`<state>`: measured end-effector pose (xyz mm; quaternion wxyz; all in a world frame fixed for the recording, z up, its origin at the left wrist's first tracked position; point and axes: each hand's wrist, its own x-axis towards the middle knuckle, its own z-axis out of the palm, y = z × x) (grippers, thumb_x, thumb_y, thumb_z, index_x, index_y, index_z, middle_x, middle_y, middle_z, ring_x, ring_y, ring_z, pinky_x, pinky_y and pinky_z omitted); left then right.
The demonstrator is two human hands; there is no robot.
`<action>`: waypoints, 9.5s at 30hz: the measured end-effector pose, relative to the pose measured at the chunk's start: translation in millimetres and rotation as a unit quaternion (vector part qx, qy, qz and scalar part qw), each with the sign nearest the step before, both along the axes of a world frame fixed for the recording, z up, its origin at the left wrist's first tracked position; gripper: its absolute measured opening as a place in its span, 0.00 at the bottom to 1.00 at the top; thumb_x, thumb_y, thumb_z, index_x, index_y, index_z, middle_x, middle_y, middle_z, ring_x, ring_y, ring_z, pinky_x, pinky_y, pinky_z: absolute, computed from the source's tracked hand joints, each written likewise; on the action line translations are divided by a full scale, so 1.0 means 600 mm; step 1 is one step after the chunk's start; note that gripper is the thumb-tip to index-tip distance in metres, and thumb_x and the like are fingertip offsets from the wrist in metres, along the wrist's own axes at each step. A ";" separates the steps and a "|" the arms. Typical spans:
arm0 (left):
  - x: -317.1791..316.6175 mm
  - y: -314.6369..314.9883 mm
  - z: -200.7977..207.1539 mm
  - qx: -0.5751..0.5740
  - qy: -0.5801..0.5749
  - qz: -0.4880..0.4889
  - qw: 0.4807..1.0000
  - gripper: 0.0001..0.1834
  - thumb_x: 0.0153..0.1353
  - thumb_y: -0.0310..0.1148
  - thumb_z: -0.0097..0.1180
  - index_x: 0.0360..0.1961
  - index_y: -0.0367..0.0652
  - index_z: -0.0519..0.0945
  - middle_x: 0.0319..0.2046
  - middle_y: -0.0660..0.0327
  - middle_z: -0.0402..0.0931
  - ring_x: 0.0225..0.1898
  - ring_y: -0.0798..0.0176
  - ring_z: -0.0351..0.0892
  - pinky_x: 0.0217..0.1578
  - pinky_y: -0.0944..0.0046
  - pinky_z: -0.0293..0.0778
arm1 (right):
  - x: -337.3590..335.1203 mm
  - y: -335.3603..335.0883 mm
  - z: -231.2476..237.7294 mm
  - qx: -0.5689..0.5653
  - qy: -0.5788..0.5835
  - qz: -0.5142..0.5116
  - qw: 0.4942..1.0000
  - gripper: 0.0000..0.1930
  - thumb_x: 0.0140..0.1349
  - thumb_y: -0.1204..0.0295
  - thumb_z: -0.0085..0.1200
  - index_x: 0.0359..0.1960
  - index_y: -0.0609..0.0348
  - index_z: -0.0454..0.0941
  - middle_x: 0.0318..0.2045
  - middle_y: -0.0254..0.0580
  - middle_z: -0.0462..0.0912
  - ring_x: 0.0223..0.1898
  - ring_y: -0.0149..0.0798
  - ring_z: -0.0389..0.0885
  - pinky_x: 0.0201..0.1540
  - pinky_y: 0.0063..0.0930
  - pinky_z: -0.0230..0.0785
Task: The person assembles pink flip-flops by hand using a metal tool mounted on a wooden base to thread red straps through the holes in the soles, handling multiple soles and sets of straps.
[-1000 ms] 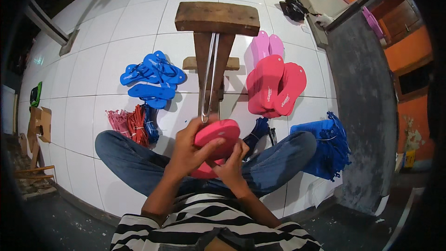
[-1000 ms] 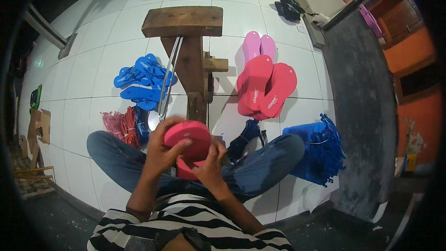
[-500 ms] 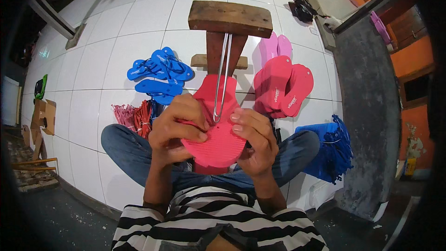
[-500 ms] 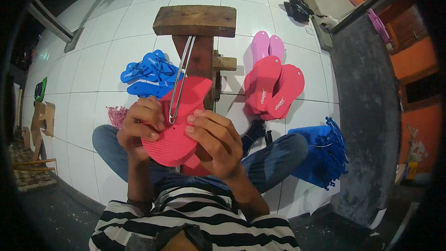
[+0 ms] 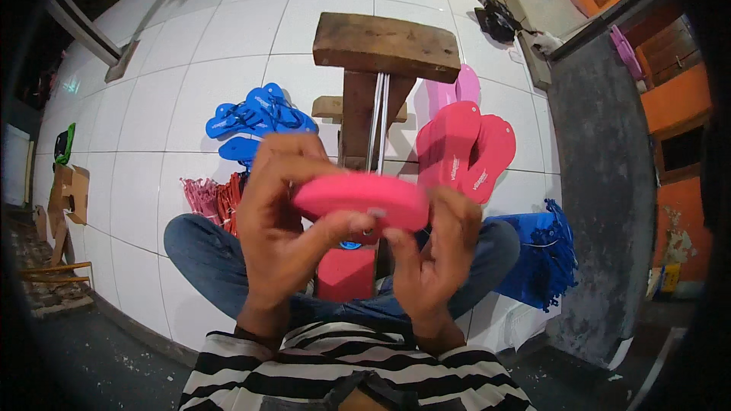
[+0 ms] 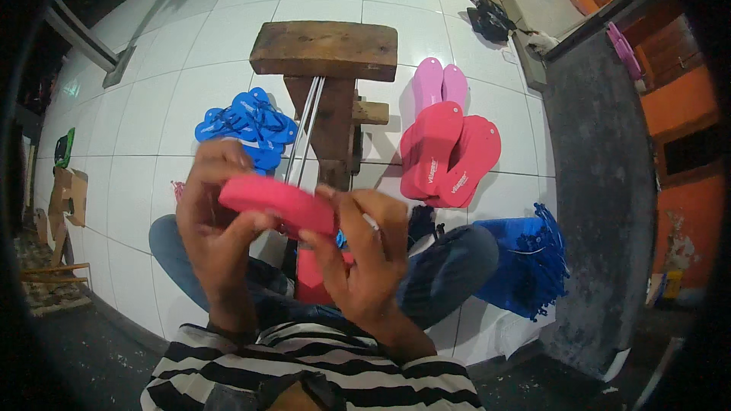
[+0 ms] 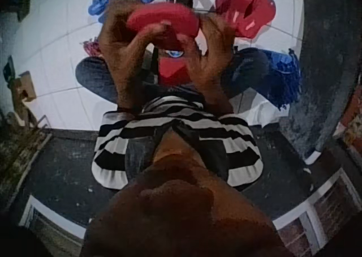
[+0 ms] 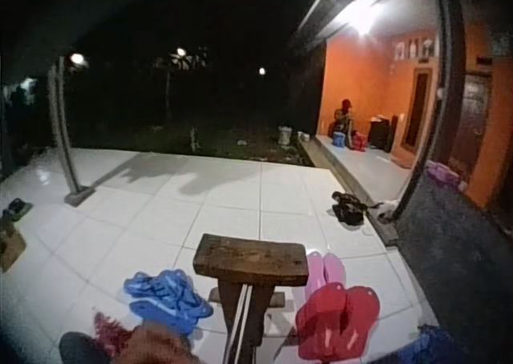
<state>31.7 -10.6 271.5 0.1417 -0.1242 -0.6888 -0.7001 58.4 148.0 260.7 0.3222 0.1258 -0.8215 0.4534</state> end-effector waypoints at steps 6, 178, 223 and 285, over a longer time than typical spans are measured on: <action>-0.128 0.004 -0.021 -0.193 0.135 0.144 0.961 0.46 0.41 0.42 0.74 0.62 0.46 0.65 0.68 0.42 0.45 0.71 0.42 0.43 0.67 0.47 0.45 | -0.102 -0.018 -0.020 -0.021 -0.035 -0.095 0.995 0.22 0.50 0.71 0.68 0.49 0.57 0.76 0.43 0.46 0.68 0.48 0.44 0.67 0.51 0.36 0.63; 0.015 -0.162 -0.304 0.231 -0.411 0.011 0.882 0.22 0.62 0.49 0.53 0.45 0.41 0.75 0.30 0.58 0.79 0.28 0.62 0.81 0.29 0.61 0.79 | -0.007 -0.070 -0.328 -0.230 -0.378 0.235 0.866 0.16 0.65 0.72 0.53 0.54 0.61 0.74 0.44 0.40 0.78 0.43 0.30 0.78 0.42 0.25 0.72; 0.010 -0.044 -0.214 0.139 -0.415 -0.095 0.894 0.25 0.68 0.48 0.47 0.58 0.41 0.71 0.45 0.62 0.76 0.42 0.69 0.75 0.42 0.68 0.72 | 0.029 -0.049 -0.218 0.082 -0.106 0.099 0.986 0.15 0.54 0.75 0.61 0.45 0.56 0.80 0.38 0.38 0.76 0.37 0.41 0.80 0.36 0.32 0.75; 0.000 0.011 -0.279 0.090 -0.277 0.027 0.956 0.16 0.62 0.44 0.58 0.41 0.43 0.78 0.30 0.67 0.76 0.26 0.73 0.73 0.29 0.70 0.71 | 0.039 0.016 -0.248 -0.070 -0.311 0.294 0.901 0.08 0.66 0.72 0.46 0.30 0.64 0.73 0.23 0.44 0.75 0.23 0.41 0.74 0.27 0.33 0.66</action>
